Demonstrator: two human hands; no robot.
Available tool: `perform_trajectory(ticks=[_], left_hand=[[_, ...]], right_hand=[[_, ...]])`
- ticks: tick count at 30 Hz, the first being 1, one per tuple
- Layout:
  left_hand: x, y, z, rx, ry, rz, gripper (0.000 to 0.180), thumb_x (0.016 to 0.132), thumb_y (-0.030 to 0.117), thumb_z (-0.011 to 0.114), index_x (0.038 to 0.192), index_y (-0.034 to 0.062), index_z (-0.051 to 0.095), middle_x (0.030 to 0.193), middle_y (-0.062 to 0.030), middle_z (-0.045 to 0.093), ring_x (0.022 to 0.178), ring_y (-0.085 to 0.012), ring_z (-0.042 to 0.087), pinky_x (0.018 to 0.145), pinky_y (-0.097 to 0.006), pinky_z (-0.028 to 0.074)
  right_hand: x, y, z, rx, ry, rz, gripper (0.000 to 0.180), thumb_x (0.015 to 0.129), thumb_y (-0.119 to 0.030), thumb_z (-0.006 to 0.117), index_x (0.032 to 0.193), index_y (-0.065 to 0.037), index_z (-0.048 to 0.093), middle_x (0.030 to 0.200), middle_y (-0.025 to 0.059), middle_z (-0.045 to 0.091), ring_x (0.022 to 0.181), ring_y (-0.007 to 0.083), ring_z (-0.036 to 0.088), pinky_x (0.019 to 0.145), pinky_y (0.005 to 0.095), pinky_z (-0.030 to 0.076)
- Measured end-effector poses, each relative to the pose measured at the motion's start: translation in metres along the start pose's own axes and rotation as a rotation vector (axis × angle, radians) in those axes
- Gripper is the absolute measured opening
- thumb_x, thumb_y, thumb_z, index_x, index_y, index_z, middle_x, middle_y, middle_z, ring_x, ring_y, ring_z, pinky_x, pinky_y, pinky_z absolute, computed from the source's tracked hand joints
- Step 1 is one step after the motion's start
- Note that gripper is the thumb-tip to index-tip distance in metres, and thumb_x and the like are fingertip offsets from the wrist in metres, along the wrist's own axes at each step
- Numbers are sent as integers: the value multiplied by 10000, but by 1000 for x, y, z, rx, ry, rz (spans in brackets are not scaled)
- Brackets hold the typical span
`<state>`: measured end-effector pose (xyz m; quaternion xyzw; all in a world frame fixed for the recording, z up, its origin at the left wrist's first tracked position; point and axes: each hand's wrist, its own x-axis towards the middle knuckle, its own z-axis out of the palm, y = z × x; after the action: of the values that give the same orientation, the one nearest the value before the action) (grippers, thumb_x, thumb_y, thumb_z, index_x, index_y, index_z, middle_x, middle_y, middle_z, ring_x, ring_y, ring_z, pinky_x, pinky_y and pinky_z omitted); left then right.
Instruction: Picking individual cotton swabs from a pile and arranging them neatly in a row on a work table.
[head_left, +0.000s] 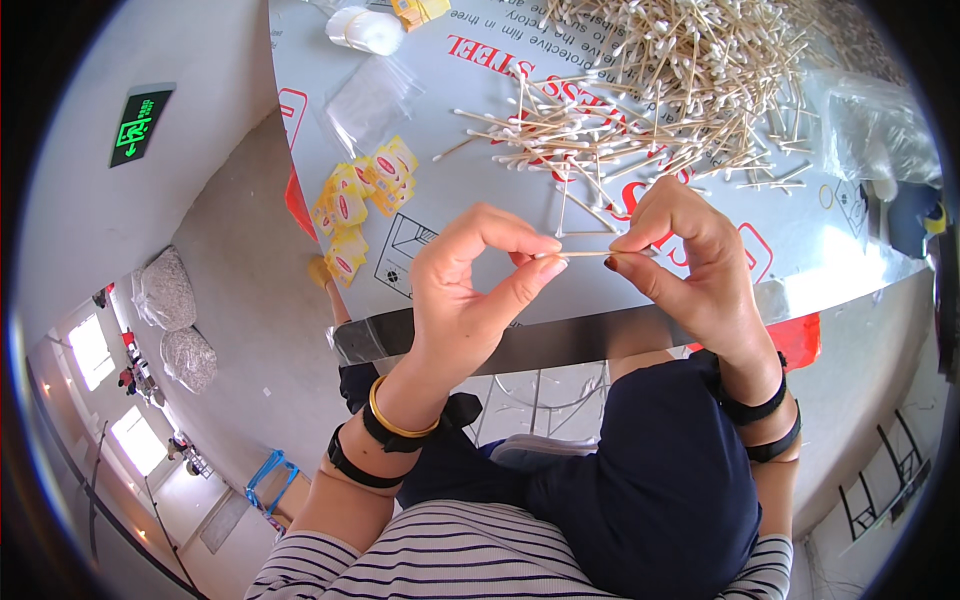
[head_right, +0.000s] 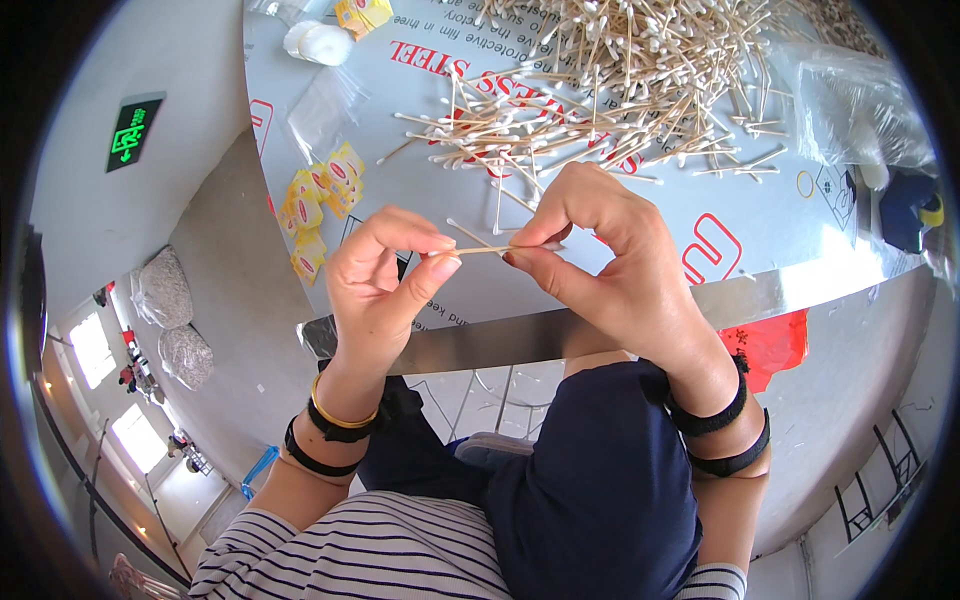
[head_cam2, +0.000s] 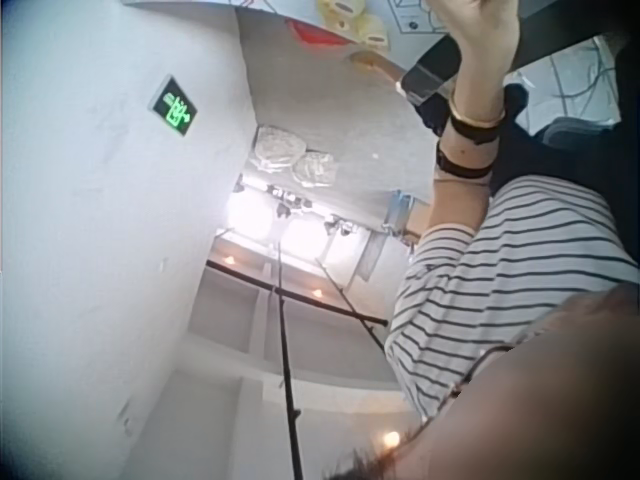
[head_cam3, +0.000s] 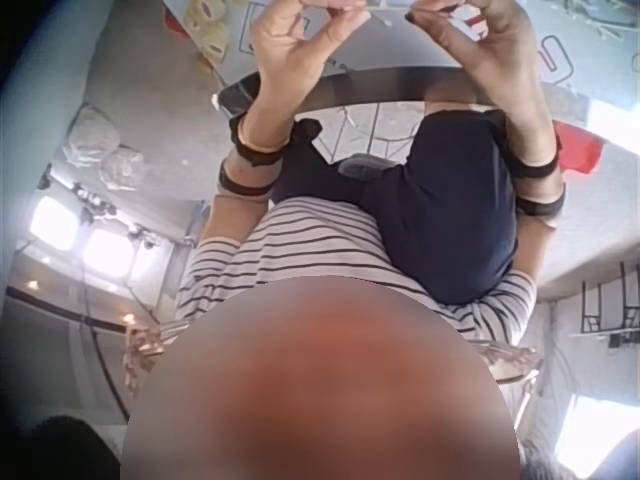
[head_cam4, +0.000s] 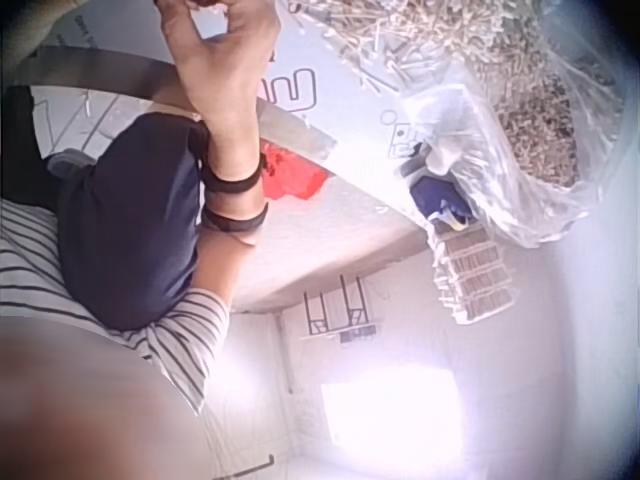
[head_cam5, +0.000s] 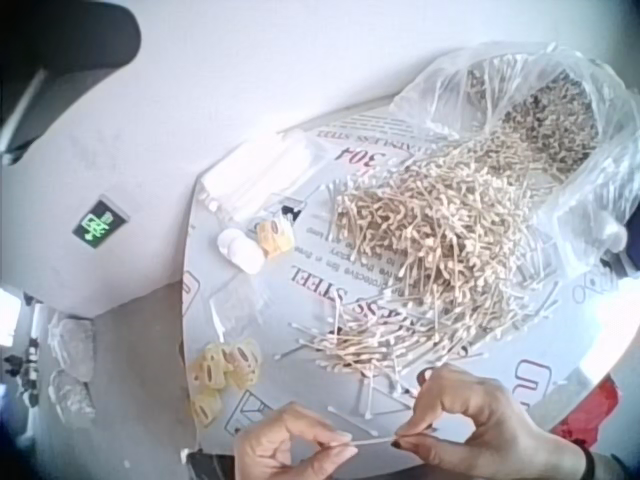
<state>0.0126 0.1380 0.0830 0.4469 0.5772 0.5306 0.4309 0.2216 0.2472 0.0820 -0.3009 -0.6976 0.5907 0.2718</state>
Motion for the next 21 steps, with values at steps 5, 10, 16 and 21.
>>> perform_trajectory(ticks=[5,10,16,21], left_hand=[[-5,-3,2,-79,4,-35,117,884,-22,792,966,15,716,958,-65,721,835,-123,655,808,-271,517],[-6,-2,6,-22,-5,-53,137,880,-18,794,986,14,714,965,-59,724,841,-120,645,820,-269,517],[-17,-10,-2,33,-32,-60,206,875,-3,800,1062,26,717,994,-52,726,862,-105,635,834,-270,513],[-22,-14,-6,71,-97,-122,280,863,69,827,1122,66,721,1036,-47,721,894,-138,640,897,-313,481]], right_hand=[[2,-2,2,-47,-7,-28,104,800,13,793,848,-31,712,810,51,659,805,216,617,773,340,470],[0,0,0,-43,-3,-17,97,800,13,790,835,-31,711,801,50,658,809,216,611,769,342,467],[-5,1,2,-84,-66,23,94,805,5,795,825,-27,709,802,51,653,833,212,598,760,339,467],[-7,3,5,-137,-118,35,121,810,-20,795,853,-44,684,821,52,633,847,240,586,815,357,468]])
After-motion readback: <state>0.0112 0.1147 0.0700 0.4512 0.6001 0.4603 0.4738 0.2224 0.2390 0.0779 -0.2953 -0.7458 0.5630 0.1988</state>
